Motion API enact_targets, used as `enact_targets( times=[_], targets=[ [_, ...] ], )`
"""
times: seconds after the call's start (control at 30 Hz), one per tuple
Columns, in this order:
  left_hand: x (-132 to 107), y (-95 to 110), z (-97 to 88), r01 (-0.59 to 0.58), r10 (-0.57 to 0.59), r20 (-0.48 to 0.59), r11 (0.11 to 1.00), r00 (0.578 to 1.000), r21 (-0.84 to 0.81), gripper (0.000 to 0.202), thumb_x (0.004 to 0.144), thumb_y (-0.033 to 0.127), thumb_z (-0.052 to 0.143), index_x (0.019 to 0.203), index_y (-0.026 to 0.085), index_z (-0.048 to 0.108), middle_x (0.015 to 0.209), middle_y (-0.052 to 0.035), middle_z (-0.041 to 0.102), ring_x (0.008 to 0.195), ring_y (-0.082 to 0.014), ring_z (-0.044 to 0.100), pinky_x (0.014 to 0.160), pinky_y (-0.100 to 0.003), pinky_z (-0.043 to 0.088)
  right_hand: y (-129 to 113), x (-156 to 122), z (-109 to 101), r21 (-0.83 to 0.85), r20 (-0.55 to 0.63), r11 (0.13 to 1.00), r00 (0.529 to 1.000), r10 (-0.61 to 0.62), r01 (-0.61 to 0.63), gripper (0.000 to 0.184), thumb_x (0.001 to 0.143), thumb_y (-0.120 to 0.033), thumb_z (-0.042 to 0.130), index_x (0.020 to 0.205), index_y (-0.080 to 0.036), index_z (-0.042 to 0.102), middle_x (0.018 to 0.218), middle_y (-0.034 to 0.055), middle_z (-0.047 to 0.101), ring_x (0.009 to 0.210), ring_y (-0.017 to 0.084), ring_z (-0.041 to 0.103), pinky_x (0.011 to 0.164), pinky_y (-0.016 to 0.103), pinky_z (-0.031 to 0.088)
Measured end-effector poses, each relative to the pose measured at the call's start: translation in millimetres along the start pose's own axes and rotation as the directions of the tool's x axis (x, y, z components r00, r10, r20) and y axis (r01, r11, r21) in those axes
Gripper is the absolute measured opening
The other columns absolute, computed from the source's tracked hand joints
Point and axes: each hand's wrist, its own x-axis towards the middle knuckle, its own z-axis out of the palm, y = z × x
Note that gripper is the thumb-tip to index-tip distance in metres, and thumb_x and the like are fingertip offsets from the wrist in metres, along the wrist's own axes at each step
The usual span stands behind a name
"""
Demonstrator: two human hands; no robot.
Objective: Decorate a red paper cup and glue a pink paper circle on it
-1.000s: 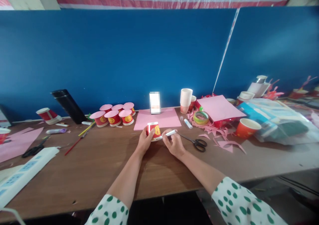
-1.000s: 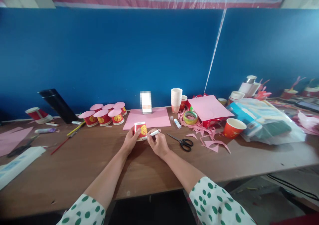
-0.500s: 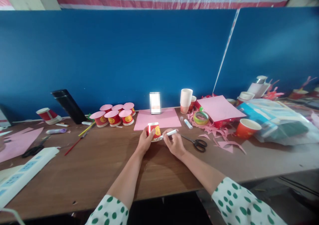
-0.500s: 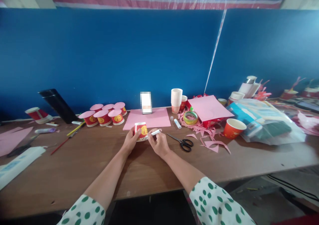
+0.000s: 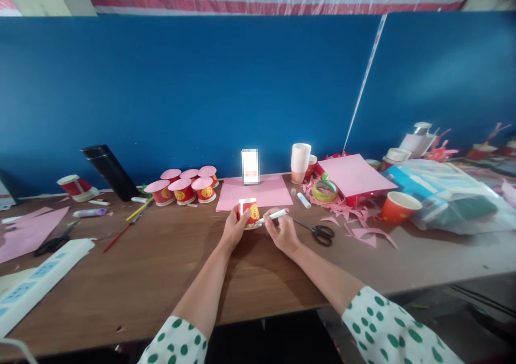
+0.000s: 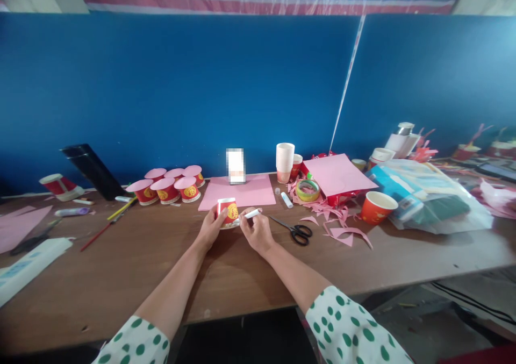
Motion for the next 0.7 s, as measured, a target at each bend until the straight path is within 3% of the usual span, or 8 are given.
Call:
enact_targets(
  times=[0.7],
  targets=[
    [0.7,-2.1,1.4,0.000,0.000,-0.008,0.999,1.000,-0.036,0.047,0.071,0.049,0.059,0.105,0.015,0.055,0.090,-0.0057,0.064,0.080,-0.0189,0.060,0.073,-0.031,0.048,1.0,0.1,1.8,-0.017,0.031,1.000,0.999,-0.010,0.011,0.020,0.087,-0.030,0.041,0.076,-0.017,0.053,0.063,0.0011,0.057,0.055,0.012,0.052,0.058,0.022,0.041]
  ],
)
